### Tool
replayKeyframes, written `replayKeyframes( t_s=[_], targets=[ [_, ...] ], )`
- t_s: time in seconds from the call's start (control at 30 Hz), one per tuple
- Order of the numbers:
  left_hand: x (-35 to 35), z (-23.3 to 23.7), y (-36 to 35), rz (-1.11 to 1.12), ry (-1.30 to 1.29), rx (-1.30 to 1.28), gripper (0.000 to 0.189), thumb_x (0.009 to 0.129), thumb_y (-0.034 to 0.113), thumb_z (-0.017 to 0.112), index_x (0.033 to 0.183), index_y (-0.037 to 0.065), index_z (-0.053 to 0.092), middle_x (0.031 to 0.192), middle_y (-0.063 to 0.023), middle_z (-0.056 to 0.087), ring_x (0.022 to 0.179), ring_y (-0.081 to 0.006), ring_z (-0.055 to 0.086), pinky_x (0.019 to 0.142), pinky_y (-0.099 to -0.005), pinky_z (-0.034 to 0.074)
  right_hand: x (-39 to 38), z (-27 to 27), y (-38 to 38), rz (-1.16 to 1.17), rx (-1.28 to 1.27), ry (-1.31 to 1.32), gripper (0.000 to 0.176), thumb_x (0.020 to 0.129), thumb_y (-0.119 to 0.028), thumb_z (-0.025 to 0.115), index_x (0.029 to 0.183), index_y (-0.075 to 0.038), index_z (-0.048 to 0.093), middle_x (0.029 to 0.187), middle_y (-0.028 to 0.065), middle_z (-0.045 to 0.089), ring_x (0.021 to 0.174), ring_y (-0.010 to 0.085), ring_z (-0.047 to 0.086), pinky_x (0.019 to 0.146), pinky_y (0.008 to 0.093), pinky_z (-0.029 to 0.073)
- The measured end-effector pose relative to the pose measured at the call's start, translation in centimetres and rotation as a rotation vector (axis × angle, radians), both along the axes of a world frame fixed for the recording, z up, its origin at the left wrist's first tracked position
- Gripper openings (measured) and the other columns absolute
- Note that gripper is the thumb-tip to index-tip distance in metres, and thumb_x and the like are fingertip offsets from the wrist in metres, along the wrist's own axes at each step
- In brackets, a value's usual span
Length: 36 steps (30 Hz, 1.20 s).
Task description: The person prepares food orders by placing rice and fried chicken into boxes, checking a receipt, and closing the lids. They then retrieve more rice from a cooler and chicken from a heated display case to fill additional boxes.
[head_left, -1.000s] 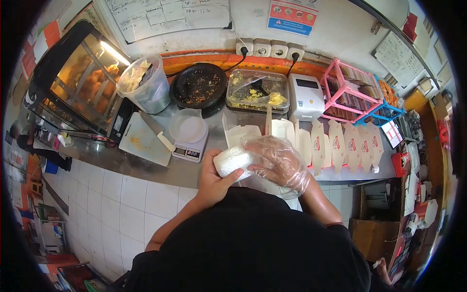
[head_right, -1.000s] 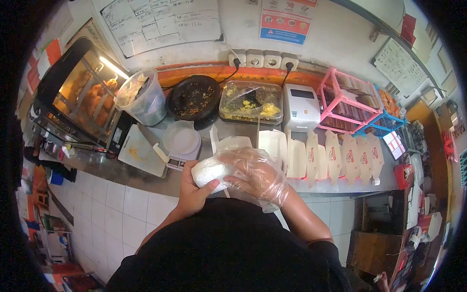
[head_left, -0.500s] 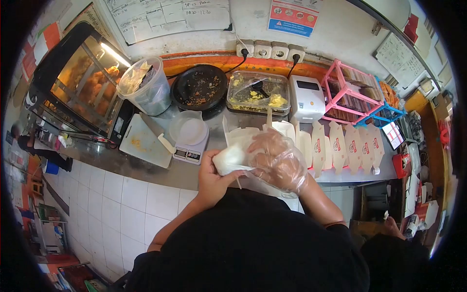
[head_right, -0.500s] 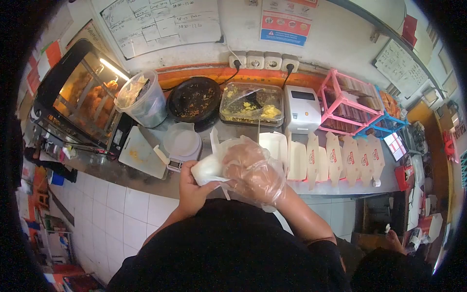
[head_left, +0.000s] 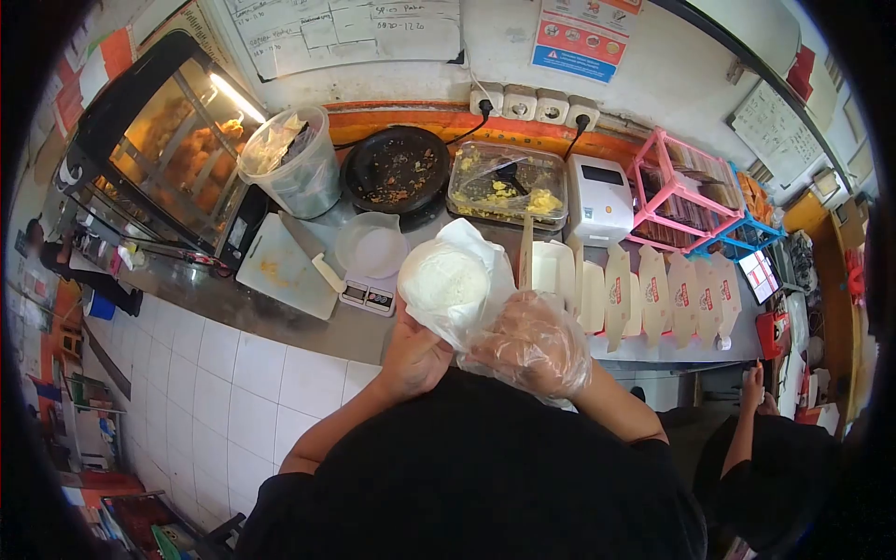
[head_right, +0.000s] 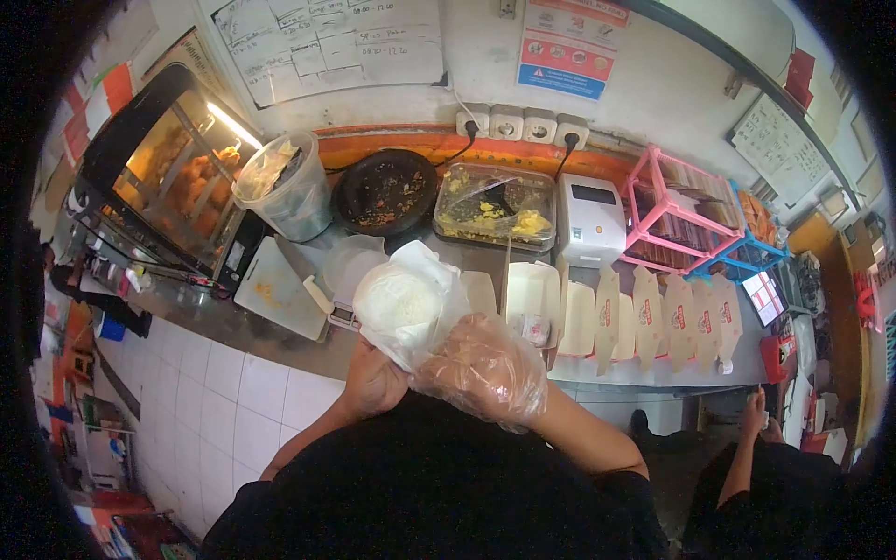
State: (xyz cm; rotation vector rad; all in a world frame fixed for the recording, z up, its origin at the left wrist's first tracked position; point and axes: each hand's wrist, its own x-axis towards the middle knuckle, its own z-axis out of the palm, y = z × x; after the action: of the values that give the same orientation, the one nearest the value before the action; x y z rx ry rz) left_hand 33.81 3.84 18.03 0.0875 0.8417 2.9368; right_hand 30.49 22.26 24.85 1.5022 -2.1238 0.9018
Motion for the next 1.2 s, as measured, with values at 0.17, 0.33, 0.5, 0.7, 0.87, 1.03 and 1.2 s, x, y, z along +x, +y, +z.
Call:
replayKeyframes(
  t_s=[0.17,0.33,0.5,0.7,0.87,1.03,1.2],
  targets=[
    [-0.2,0.4,-1.2,-0.088,0.084,-0.041,0.072,0.082,-0.002,0.058,0.140,0.016,0.018,0.141,-0.0098,0.033,0.130,-0.0254,0.036,0.106,-0.0450,0.034,0.1,1.3,2.0,0.022,-0.133,-0.406,0.017,0.074,-0.014,0.072,0.089,-0.009,0.066,0.086,0.0072,0.067,0.081,0.0258,0.065,0.073,0.0358,0.050],
    [0.4,2.7,-1.6,-0.143,0.105,-0.154,0.079,0.078,0.001,0.064,0.140,0.016,0.017,0.140,-0.0106,0.033,0.130,-0.0269,0.036,0.107,-0.0452,0.032,-1.0,3.8,2.4,-0.333,-0.124,-0.136,0.026,0.070,-0.015,0.075,0.095,-0.011,0.067,0.095,0.0075,0.065,0.091,0.0257,0.062,0.080,0.0382,0.048],
    [0.6,3.3,-1.9,-0.178,0.383,-0.335,0.095,0.074,0.007,0.070,0.141,0.019,0.005,0.141,-0.0084,0.026,0.132,-0.0257,0.032,0.106,-0.0432,0.032,-1.1,4.7,1.6,-0.218,-0.053,-0.078,0.037,0.062,-0.007,0.073,0.098,-0.011,0.067,0.117,0.0141,0.056,0.104,0.0328,0.056,0.087,0.0413,0.045],
    [1.8,4.4,-1.9,-0.141,0.264,-0.319,0.092,0.078,0.002,0.066,0.142,0.021,0.002,0.140,-0.0065,0.027,0.131,-0.0243,0.032,0.106,-0.0406,0.032,-0.8,4.7,1.1,-0.189,-0.040,-0.093,0.027,0.066,-0.007,0.070,0.093,-0.010,0.068,0.115,0.0147,0.056,0.102,0.0337,0.056,0.085,0.0427,0.045],
    [2.1,4.9,-2.3,-0.163,0.243,-0.261,0.090,0.079,-0.001,0.064,0.142,0.021,0.004,0.140,-0.0066,0.027,0.130,-0.0242,0.033,0.105,-0.0409,0.033,-0.9,4.4,1.4,-0.155,-0.045,-0.097,0.019,0.069,-0.012,0.071,0.087,-0.008,0.068,0.114,0.0146,0.056,0.101,0.0327,0.055,0.086,0.0421,0.044],
    [2.3,5.1,-2.5,-0.163,0.235,-0.291,0.087,0.080,-0.001,0.063,0.142,0.021,0.006,0.140,-0.0078,0.030,0.129,-0.0248,0.036,0.103,-0.0413,0.036,-1.1,5.0,1.7,-0.134,-0.130,-0.243,0.019,0.070,-0.016,0.073,0.087,-0.009,0.067,0.115,0.0142,0.055,0.105,0.0321,0.053,0.088,0.0422,0.043],
    [2.3,5.1,-2.4,-0.165,0.242,-0.227,0.087,0.079,0.001,0.063,0.142,0.020,0.007,0.140,-0.0090,0.030,0.129,-0.0265,0.037,0.102,-0.0429,0.037,-0.7,5.8,1.1,-0.060,-0.100,-0.237,0.020,0.069,-0.015,0.073,0.087,-0.009,0.068,0.118,0.0147,0.054,0.109,0.0332,0.052,0.091,0.0426,0.041]
  ],
)
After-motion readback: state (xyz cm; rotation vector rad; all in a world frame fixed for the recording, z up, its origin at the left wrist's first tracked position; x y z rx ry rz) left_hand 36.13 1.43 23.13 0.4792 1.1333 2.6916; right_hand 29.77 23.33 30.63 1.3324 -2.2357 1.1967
